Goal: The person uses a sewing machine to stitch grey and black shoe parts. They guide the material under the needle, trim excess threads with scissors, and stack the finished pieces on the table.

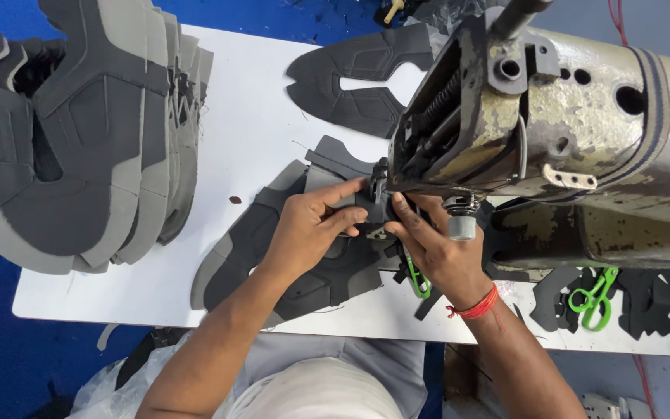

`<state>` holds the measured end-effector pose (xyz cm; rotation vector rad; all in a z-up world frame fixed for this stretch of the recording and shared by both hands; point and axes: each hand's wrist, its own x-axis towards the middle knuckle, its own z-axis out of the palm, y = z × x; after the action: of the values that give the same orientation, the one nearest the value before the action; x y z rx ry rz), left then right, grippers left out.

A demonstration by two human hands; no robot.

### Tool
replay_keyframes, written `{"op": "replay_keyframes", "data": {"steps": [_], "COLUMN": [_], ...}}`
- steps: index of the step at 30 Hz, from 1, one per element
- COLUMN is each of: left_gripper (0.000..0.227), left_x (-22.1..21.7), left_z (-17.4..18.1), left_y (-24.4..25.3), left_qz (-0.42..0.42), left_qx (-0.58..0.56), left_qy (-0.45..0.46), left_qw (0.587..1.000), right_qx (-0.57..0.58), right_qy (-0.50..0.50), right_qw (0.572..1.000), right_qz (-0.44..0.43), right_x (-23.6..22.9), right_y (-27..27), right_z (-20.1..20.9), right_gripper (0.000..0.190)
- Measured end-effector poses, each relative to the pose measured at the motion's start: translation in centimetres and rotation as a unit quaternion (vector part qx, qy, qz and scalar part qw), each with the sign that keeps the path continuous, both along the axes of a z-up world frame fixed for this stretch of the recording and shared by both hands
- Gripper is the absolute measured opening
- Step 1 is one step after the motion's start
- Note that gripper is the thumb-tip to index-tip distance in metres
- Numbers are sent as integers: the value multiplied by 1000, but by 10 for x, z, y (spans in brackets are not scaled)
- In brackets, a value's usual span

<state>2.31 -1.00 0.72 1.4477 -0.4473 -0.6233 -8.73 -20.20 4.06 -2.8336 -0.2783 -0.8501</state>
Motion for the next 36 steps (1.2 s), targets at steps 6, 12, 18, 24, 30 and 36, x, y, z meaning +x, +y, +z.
{"op": "replay_keyframes", "data": {"steps": [6, 12, 18, 24, 30, 36], "left_gripper": [47, 45, 45, 43, 42, 37], "left_x": [-2, 13, 21, 28, 29, 30], "left_z": [4, -4, -1, 5, 8, 14], "left_y": [2, 4, 5, 5, 2, -2], "left_qz": [-5, -44, -65, -77, -68, -44], "left_qx": [17, -15, 15, 23, 27, 34], "left_qy": [-15, -16, -9, -34, -24, -33], "left_qw": [1000, 999, 998, 996, 997, 998], "right_qx": [-8, -18, -30, -14, -24, -18], "right_qy": [-26, -6, 4, -15, -12, -14], "right_qw": [1000, 1000, 1000, 1000, 1000, 1000], "right_qz": [9, 8, 3, 11, -6, -7], "right_x": [-2, -8, -11, -9, -8, -1], "right_y": [-2, -5, -4, 2, 5, 2], "right_z": [-7, -16, -17, -13, -13, -5], "right_gripper": [43, 50, 51, 50, 48, 46]}}
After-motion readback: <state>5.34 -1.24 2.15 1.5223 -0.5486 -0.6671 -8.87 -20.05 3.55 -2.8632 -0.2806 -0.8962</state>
